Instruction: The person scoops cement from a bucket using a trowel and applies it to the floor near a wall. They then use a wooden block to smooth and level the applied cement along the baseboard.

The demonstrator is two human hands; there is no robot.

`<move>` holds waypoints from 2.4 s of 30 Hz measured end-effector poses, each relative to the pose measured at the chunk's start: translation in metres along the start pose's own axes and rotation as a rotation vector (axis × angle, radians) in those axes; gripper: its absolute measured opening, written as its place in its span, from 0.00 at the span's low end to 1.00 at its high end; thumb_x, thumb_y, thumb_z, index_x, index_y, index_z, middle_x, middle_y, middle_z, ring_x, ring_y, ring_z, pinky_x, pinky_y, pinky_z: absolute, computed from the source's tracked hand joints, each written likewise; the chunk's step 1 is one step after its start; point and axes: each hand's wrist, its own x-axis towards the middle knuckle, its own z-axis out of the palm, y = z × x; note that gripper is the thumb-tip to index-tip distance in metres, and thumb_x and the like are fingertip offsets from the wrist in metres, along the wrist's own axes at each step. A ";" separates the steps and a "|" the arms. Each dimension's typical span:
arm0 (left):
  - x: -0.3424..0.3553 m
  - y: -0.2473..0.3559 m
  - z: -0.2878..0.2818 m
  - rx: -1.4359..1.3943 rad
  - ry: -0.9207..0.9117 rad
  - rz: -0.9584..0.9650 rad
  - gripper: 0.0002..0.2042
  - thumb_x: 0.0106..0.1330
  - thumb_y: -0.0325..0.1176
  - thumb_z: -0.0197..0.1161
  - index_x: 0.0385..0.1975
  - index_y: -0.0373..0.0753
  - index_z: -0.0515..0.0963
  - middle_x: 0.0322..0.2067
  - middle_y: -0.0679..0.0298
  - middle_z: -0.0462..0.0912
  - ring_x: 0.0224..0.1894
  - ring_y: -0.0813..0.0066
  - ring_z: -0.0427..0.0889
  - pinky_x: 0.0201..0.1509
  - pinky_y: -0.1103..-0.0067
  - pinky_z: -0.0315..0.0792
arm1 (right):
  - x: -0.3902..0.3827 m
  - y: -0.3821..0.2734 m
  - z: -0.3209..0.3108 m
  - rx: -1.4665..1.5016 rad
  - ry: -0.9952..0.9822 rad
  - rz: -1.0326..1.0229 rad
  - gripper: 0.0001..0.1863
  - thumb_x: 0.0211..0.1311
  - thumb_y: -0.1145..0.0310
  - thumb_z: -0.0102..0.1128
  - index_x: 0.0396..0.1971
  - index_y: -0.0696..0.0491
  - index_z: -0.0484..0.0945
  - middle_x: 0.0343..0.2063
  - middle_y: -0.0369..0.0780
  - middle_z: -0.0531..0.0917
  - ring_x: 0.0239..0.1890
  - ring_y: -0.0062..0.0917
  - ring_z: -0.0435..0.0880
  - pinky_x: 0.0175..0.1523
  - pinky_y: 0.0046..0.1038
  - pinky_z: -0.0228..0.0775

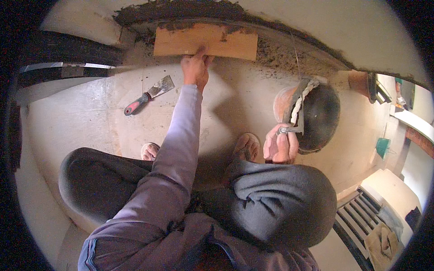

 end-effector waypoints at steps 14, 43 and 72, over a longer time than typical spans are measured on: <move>0.023 -0.022 0.011 0.007 0.001 0.014 0.17 0.59 0.24 0.62 0.48 0.42 0.70 0.45 0.63 0.77 0.46 0.65 0.78 0.47 0.65 0.76 | 0.008 -0.031 -0.003 0.400 -0.206 0.326 0.20 0.64 0.53 0.48 0.37 0.58 0.67 0.19 0.39 0.69 0.14 0.20 0.65 0.18 0.19 0.57; 0.000 -0.060 0.075 0.027 0.022 -0.097 0.20 0.58 0.25 0.63 0.51 0.45 0.69 0.47 0.65 0.77 0.50 0.64 0.76 0.49 0.64 0.74 | 0.023 -0.151 -0.174 0.206 0.076 -0.097 0.19 0.63 0.64 0.58 0.47 0.58 0.65 0.23 0.36 0.71 0.14 0.15 0.64 0.16 0.19 0.57; -0.001 -0.073 0.080 0.126 0.002 -0.124 0.19 0.64 0.27 0.58 0.55 0.39 0.66 0.51 0.59 0.74 0.51 0.62 0.77 0.51 0.65 0.77 | 0.104 -0.049 -0.200 -1.751 -0.655 -0.537 0.12 0.50 0.68 0.53 0.37 0.47 0.77 0.31 0.38 0.77 0.39 0.31 0.79 0.39 0.35 0.72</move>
